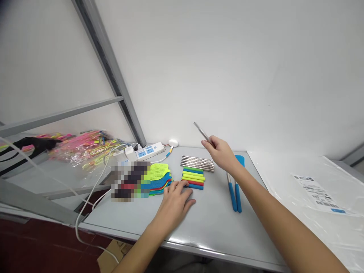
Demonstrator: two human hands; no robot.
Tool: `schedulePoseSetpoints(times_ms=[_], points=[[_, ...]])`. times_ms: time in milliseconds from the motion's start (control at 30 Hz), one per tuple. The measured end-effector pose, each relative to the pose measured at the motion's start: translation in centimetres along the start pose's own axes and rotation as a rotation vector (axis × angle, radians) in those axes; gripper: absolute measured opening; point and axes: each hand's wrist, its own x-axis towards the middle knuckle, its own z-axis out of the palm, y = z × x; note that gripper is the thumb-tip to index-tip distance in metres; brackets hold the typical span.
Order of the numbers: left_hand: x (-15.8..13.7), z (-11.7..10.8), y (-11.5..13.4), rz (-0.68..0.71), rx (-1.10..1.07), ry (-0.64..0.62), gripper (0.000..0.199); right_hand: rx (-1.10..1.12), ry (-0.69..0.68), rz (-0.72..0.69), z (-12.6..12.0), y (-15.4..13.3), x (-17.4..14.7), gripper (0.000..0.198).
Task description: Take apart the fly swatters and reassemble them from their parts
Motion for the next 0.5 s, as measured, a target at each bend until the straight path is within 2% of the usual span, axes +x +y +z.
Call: schedulePoseSetpoints(times_ms=[133,233,300,367,433,500], points=[[-0.1,-0.2,0.5,0.033,0.017,0.042,0.032,0.813,0.161,0.144,-2.8,-3.0,-5.2,0.045],[-0.4,-0.4,0.8,0.093,-0.006,0.065,0.027,1.151,0.235,0.176,-3.8,-3.6,-9.0,0.044],[-0.6,-0.6,0.9,0.104,-0.015,0.095,0.024,1.224,0.307,0.18,-3.4,-2.9,-11.5,0.042],[-0.7,-0.7,0.8,0.084,-0.013,0.115,0.025,1.202,0.431,0.216,-2.0,-1.4,-13.9,0.04],[-0.7,-0.8,0.8,0.083,-0.03,0.081,0.022,1.114,0.55,0.304,0.0,0.2,-16.3,0.04],[-0.7,-0.7,1.0,0.1,-0.088,0.006,0.013,0.985,0.594,0.438,2.0,1.5,-18.6,0.044]])
